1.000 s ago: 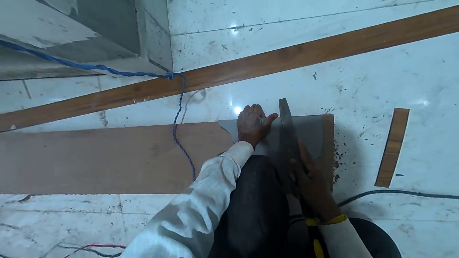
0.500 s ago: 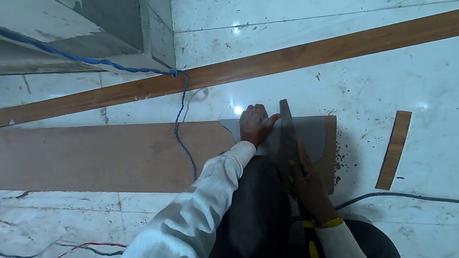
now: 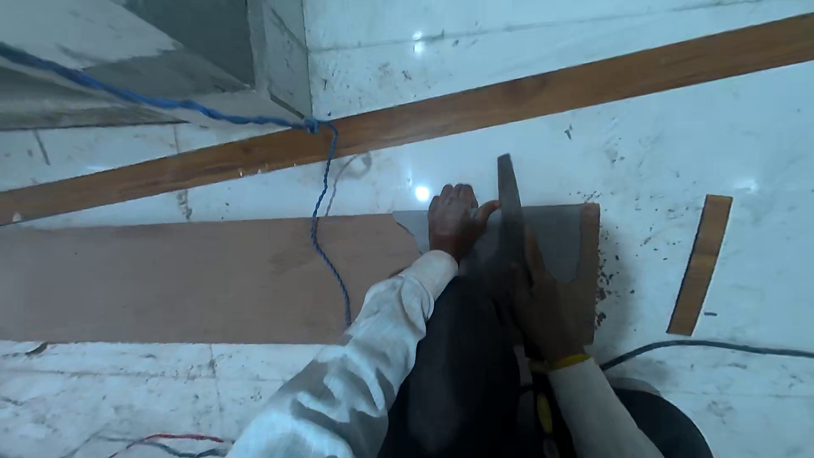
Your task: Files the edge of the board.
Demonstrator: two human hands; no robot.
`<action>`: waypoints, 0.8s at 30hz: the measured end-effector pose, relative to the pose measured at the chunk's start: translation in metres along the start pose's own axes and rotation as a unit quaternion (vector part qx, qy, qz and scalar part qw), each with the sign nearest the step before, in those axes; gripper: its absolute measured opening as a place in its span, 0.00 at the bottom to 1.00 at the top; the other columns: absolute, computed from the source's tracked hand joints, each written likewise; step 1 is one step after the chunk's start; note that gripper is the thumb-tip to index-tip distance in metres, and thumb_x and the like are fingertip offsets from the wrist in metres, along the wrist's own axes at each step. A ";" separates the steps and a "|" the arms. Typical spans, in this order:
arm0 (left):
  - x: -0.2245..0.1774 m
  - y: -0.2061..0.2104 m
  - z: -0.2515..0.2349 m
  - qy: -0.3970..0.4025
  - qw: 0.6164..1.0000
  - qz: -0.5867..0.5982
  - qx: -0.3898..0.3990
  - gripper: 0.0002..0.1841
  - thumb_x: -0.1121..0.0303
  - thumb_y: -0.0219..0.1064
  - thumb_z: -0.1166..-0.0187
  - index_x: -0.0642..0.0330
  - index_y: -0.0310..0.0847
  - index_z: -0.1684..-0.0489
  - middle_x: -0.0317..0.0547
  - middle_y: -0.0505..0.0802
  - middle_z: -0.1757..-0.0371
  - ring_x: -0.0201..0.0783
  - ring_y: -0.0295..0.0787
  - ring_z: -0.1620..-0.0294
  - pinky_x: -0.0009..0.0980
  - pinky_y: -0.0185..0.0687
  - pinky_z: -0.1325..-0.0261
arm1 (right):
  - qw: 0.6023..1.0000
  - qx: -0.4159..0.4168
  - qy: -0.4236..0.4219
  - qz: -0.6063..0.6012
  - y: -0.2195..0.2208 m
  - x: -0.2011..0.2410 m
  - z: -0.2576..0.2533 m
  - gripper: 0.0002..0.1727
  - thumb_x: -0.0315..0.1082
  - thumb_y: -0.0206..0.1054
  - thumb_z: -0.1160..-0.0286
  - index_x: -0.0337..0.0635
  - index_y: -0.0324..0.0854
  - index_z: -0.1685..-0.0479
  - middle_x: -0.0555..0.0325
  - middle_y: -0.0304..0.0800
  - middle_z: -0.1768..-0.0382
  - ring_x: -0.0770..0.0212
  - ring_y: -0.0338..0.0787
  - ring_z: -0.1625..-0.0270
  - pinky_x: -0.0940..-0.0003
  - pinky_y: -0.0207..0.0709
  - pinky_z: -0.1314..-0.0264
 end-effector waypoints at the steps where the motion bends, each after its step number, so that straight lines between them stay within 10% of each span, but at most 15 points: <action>1: -0.001 -0.002 -0.003 0.011 1.000 0.005 -0.024 0.25 0.51 0.71 0.20 0.72 0.86 0.65 0.61 0.92 0.58 0.59 0.89 0.49 0.54 0.79 0.46 | 1.000 0.002 -0.001 -0.004 -0.002 0.002 0.003 0.35 0.34 0.55 0.08 0.50 0.48 0.04 0.33 0.88 0.42 0.39 0.90 0.61 0.39 0.81 0.58; 10: 0.001 0.001 0.002 0.024 0.999 0.010 -0.042 0.24 0.52 0.71 0.21 0.71 0.86 0.69 0.60 0.91 0.61 0.58 0.88 0.52 0.54 0.78 0.49 | 0.999 -0.030 -0.025 0.011 0.004 0.001 0.005 0.34 0.31 0.54 0.10 0.45 0.50 0.05 0.31 0.88 0.39 0.33 0.91 0.57 0.35 0.81 0.56; 14: -0.002 -0.004 -0.001 0.033 0.997 0.007 -0.066 0.24 0.52 0.73 0.22 0.72 0.86 0.70 0.61 0.91 0.62 0.60 0.89 0.53 0.53 0.80 0.51 | 1.000 -0.011 -0.015 -0.011 0.004 -0.003 0.026 0.35 0.31 0.54 0.10 0.44 0.49 0.05 0.39 0.70 0.17 0.37 0.85 0.30 0.39 0.77 0.32; 19: -0.001 0.002 0.001 0.019 0.999 0.005 -0.036 0.24 0.52 0.72 0.21 0.71 0.86 0.68 0.60 0.91 0.60 0.58 0.88 0.53 0.53 0.79 0.50 | 0.999 -0.017 -0.012 -0.024 0.001 -0.005 0.002 0.34 0.32 0.56 0.10 0.46 0.52 0.05 0.35 0.90 0.46 0.41 0.89 0.64 0.41 0.81 0.59; 24: 0.001 -0.001 -0.001 0.000 1.000 0.003 -0.012 0.26 0.49 0.72 0.21 0.71 0.85 0.65 0.61 0.91 0.59 0.58 0.88 0.51 0.54 0.79 0.48 | 0.982 0.051 0.063 -0.169 -0.011 -0.023 0.019 0.34 0.36 0.52 0.08 0.56 0.48 0.04 0.55 0.77 0.79 0.64 0.71 0.87 0.66 0.70 0.86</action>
Point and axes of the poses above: each hand's wrist, its own z-axis away from the middle knuckle, its own y-axis out of the palm, x = y × z, the point moved 7 cm from there along -z, towards the middle knuckle
